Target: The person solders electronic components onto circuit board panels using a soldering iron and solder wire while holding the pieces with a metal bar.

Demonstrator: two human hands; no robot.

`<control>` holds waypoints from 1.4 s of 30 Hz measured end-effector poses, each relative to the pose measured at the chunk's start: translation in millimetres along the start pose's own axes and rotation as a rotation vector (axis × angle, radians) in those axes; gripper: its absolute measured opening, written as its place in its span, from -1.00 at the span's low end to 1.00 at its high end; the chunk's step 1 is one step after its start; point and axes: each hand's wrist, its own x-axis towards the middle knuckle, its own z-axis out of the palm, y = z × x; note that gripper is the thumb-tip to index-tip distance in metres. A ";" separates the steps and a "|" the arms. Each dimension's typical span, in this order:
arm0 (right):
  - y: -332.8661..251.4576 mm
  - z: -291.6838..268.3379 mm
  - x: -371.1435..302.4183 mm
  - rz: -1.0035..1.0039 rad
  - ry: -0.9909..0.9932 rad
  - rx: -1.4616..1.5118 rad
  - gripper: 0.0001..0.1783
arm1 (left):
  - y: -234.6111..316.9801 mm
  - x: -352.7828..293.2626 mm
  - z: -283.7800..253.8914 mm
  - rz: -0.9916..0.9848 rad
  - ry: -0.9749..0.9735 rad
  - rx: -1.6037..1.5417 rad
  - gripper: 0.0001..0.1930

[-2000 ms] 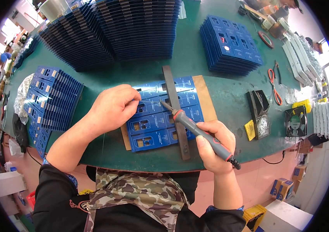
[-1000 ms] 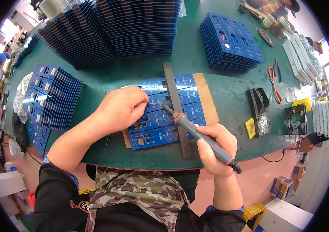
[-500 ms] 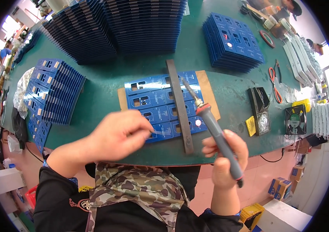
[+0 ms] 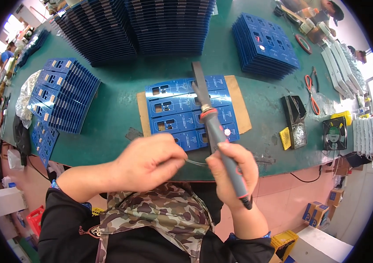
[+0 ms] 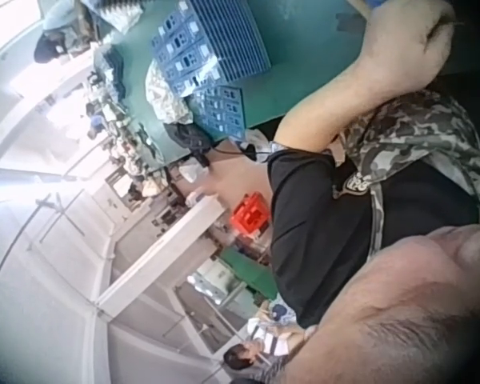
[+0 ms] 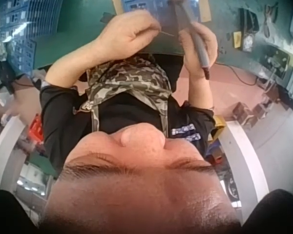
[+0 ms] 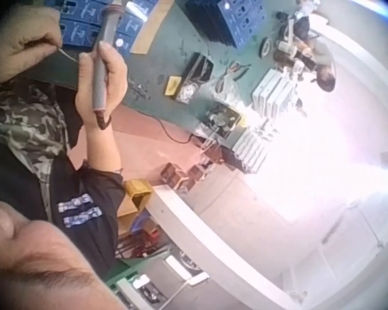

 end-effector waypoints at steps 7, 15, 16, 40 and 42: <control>6.9 -29.4 28.1 -0.087 -0.019 -0.111 -0.60 | -45.2 28.7 -39.1 -0.082 0.197 0.440 -0.94; 12.1 -27.7 41.6 -0.145 -0.049 -0.271 -0.69 | -60.2 45.4 -38.5 -0.128 0.118 0.580 -0.91; 12.8 -27.6 42.2 -0.144 -0.048 -0.272 -0.69 | -60.3 46.7 -37.6 -0.128 0.117 0.580 -0.91; 1.7 -39.0 25.9 -0.176 -0.067 -0.304 -0.70 | -45.2 34.4 -28.7 -0.137 0.021 0.551 -0.90; -2.3 -45.0 15.4 -0.082 0.047 -0.191 -0.68 | -38.5 24.6 -29.3 -0.120 0.032 0.461 -0.92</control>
